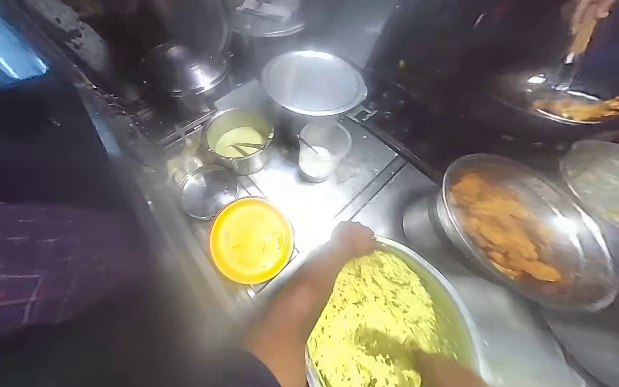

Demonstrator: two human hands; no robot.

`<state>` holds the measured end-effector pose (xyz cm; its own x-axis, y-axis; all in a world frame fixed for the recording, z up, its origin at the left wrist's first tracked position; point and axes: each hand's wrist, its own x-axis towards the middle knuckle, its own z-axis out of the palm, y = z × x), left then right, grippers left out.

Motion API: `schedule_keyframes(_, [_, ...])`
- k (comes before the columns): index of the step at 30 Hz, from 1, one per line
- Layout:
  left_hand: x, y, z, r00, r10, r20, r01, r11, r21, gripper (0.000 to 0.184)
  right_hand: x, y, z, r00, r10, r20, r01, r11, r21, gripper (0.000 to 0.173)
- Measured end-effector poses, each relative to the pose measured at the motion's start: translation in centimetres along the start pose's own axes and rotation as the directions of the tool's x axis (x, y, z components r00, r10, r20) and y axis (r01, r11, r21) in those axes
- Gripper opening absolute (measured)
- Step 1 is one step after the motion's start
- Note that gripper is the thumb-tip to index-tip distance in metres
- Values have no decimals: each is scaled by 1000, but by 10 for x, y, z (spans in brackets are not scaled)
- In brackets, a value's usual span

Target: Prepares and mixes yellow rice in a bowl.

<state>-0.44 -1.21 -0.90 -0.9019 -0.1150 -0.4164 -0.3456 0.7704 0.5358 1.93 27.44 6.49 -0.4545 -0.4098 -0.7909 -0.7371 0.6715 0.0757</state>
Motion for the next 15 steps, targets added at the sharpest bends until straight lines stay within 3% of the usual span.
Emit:
schedule_keyframes(3, [0,-1,0,1000,-9,5,9,1000,25,62,32,20,-24,946,248,-207,-221,965,145,40])
schedule_keyframes(4, [1,0,1,1000,-10,0,10,1000,24,62,52,18,-25,936,282,-211,-244,951,190,41])
schedule_keyframes(8, [-1,1,-2,1000,-12,-3,12,1000,24,60,108,-41,7,991,134,-3,-129,961,243,46])
schedule_keyframes(11, [-4,2,-6,998,-51,46,52,998,-23,57,76,-70,14,985,24,170,-55,981,184,50])
schedule_keyframes(15, [1,9,-1,995,-82,53,81,996,23,51,11,-33,-13,961,21,275,-42,996,73,41])
